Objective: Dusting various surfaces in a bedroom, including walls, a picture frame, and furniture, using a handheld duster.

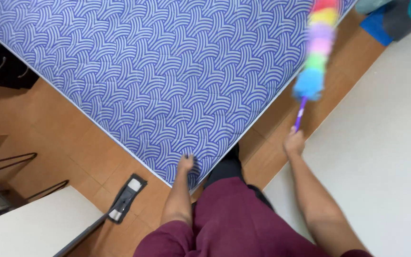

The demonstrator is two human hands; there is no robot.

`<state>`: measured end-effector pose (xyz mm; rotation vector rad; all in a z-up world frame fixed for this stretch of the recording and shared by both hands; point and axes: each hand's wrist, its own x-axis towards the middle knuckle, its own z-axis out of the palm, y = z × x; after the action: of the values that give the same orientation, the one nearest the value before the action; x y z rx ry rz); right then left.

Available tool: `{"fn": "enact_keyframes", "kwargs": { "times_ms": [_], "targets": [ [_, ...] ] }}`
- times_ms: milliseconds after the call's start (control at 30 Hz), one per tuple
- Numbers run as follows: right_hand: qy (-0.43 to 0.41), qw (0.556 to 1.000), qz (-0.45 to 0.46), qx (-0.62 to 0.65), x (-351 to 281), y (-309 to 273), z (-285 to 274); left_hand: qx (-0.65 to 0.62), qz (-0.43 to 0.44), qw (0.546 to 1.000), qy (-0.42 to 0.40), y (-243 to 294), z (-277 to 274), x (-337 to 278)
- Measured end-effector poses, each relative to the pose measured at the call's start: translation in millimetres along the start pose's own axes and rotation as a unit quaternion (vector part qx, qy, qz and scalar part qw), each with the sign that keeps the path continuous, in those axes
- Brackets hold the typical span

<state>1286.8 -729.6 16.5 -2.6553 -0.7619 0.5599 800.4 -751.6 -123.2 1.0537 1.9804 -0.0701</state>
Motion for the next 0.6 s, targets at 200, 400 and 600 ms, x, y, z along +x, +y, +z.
{"fn": "enact_keyframes", "kwargs": {
  "times_ms": [200,400,600],
  "targets": [
    [-0.115,0.98,-0.163,-0.015,4,-45,-103,-0.198,0.107,0.971,-0.078,136,58,15],
    [-0.241,0.844,-0.455,-0.148,34,-18,-70,-0.645,-0.059,0.756,-0.1,255,53,11],
    [-0.229,0.842,-0.442,-0.206,211,-13,-69,-0.668,-0.063,0.741,-0.021,312,130,40]
  ]
}}
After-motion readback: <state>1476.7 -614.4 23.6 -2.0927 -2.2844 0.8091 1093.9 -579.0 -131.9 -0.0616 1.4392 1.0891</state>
